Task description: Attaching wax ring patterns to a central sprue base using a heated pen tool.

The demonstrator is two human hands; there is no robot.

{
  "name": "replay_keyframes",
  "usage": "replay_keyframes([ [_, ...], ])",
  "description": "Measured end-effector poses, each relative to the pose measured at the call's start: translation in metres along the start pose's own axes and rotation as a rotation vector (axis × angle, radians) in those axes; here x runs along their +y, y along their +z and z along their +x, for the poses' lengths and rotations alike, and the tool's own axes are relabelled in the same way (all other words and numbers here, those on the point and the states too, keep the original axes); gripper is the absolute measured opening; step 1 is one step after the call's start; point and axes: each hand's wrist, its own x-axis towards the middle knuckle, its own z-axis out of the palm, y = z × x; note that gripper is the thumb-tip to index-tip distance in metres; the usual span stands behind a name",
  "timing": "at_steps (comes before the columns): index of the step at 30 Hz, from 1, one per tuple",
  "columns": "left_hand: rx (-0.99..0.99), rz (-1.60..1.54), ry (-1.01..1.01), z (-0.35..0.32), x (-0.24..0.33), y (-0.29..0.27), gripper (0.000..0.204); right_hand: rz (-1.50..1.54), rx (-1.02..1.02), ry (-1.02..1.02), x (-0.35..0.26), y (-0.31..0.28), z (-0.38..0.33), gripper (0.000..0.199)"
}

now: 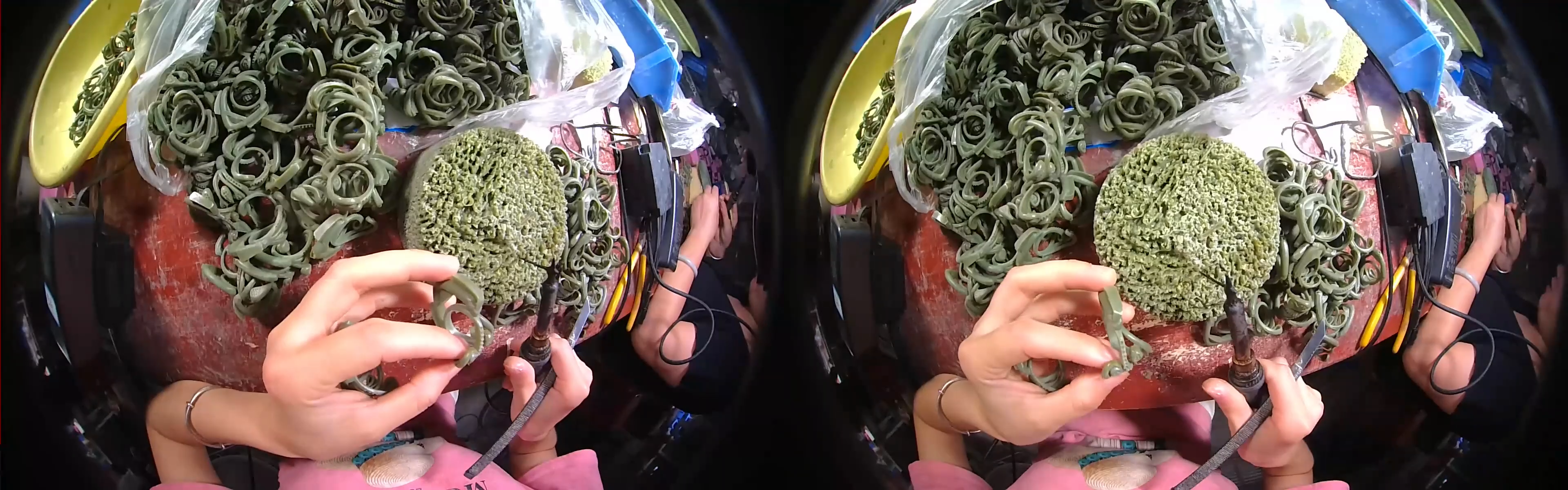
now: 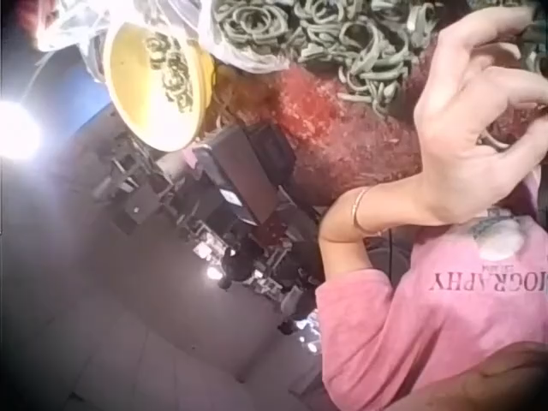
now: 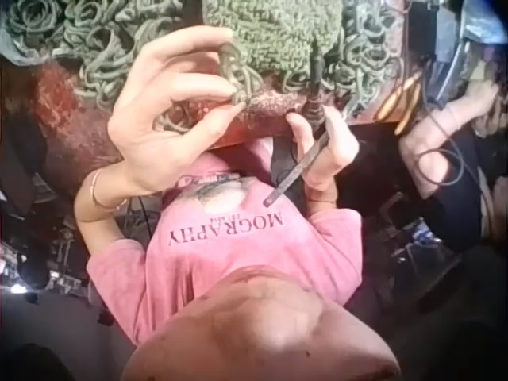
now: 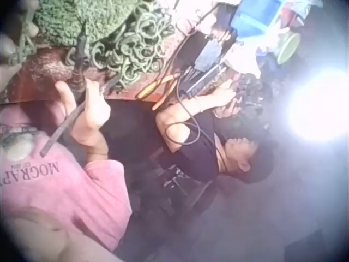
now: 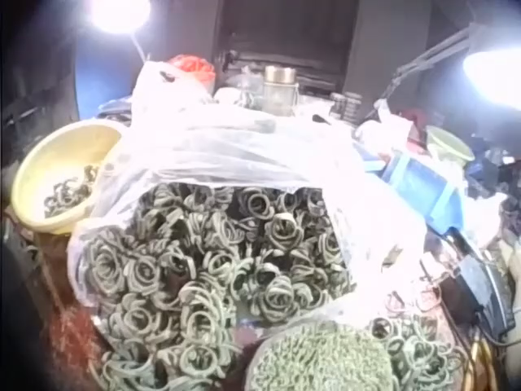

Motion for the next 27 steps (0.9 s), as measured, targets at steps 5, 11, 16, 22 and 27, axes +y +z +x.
replay_keyframes([
  [5,0.001,0.056,-0.006,0.000,0.001,0.000,0.023,-0.076,-0.023,0.058,-0.004,-0.001,0.002,0.044],
  [11,0.045,0.077,-0.046,-0.004,-0.001,0.002,0.023,0.065,0.057,0.079,-0.012,0.007,-0.004,0.055],
  [16,0.105,0.074,-0.100,-0.003,0.002,0.002,0.023,0.163,-0.125,-0.036,-0.011,0.000,-0.007,0.042],
  [22,0.105,0.059,-0.190,-0.004,0.002,0.002,0.021,0.142,-0.157,-0.090,-0.010,0.005,-0.005,0.039],
  [27,0.129,0.014,-0.212,-0.003,0.001,0.004,0.021,0.121,-0.117,-0.154,-0.008,0.007,-0.004,0.037],
])
